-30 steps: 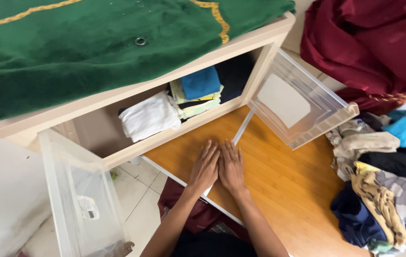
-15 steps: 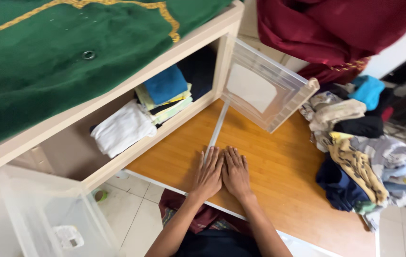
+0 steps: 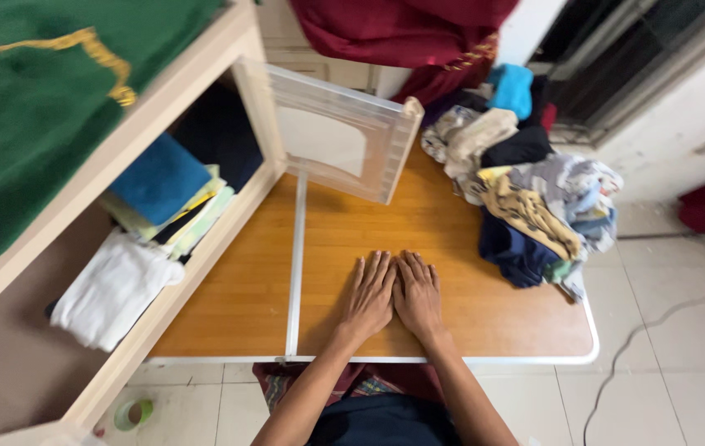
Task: The person picks up a garment from a pile on a table, spreads it out, and folds it into a small rectangular shape before placing it inside a shelf.
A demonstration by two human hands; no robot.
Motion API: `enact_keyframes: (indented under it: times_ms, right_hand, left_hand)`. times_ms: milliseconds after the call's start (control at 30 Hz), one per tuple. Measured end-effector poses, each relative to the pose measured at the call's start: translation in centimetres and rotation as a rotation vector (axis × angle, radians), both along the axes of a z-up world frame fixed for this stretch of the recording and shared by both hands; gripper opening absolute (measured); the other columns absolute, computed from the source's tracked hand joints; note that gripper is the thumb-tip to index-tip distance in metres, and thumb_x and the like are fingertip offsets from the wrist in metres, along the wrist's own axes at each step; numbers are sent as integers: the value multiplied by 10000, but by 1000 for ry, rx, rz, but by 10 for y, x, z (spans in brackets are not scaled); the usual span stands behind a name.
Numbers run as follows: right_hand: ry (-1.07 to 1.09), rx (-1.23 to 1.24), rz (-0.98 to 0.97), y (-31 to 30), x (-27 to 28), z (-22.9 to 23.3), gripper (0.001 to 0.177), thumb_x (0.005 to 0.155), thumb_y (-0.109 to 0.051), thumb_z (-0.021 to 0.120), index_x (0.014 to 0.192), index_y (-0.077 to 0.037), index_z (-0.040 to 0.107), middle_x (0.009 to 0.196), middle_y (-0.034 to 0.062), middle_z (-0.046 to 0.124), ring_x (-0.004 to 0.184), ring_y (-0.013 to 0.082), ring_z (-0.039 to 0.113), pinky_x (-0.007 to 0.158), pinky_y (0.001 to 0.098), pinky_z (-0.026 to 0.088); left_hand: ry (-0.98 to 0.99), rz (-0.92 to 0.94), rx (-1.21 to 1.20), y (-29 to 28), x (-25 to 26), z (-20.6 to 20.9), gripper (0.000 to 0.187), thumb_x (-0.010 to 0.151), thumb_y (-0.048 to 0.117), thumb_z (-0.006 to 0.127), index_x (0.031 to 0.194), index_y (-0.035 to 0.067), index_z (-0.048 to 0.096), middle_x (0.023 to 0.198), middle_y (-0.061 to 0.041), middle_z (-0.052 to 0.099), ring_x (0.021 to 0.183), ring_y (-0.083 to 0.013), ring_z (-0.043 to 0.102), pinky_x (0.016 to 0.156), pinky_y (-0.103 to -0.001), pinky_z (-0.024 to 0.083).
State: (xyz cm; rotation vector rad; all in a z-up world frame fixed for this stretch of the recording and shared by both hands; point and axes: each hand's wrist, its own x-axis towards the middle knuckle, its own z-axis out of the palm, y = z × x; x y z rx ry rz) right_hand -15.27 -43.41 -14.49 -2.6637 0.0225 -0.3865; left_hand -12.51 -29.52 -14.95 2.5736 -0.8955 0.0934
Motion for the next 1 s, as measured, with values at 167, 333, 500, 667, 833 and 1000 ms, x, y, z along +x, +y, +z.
enact_keyframes:
  times_ms: [167, 333, 500, 667, 833, 1000]
  right_hand:
    - [-17, 18, -88, -20, -13, 1, 455, 952, -207, 573, 1382, -60, 598, 1493, 159, 539, 1443, 328, 425, 1194, 519, 275]
    - [-39, 40, -142, -38, -25, 2, 425, 978, -207, 560, 1368, -42, 602, 1492, 168, 541, 1446, 332, 432, 1201, 509, 282]
    - [-53, 13, -174, -49, -40, 10, 416, 963, -195, 570, 1347, -41, 615, 1489, 167, 543, 1448, 324, 429, 1196, 503, 282]
    - [-48, -8, -172, -45, -44, 20, 446, 946, -199, 584, 1356, -23, 596, 1501, 176, 523, 1451, 327, 414, 1195, 501, 271]
    - [-22, -2, -177, -42, -44, 28, 466, 951, -198, 583, 1379, -16, 576, 1508, 178, 514, 1457, 327, 405, 1201, 500, 264]
    - [-33, 11, -181, -42, -45, 27, 461, 946, -195, 583, 1371, -18, 579, 1508, 184, 512, 1452, 330, 406, 1197, 502, 261]
  left_hand:
    - [28, -64, -50, -22, 0, -4, 620, 910, 131, 520, 1489, -68, 428, 1615, -246, 321, 1545, -374, 205, 1246, -583, 79]
    - [7, -100, -26, -36, 3, 0, 606, 951, 209, 506, 1500, -38, 430, 1619, -240, 320, 1538, -363, 214, 1246, -581, 82]
    - [13, -93, -13, -39, 4, 5, 605, 999, 341, 477, 1485, -17, 439, 1626, -218, 309, 1538, -348, 209, 1226, -595, 69]
    - [25, -96, 2, -36, 4, 10, 621, 1011, 373, 454, 1500, -9, 429, 1632, -199, 305, 1541, -328, 207, 1238, -577, 76]
    - [18, -89, 24, -38, 3, 12, 623, 1013, 387, 445, 1502, 0, 427, 1634, -186, 301, 1542, -314, 201, 1241, -574, 70]
    - [28, -84, 56, -39, 2, 10, 628, 1009, 385, 448, 1506, 2, 425, 1641, -176, 286, 1543, -308, 191, 1240, -569, 69]
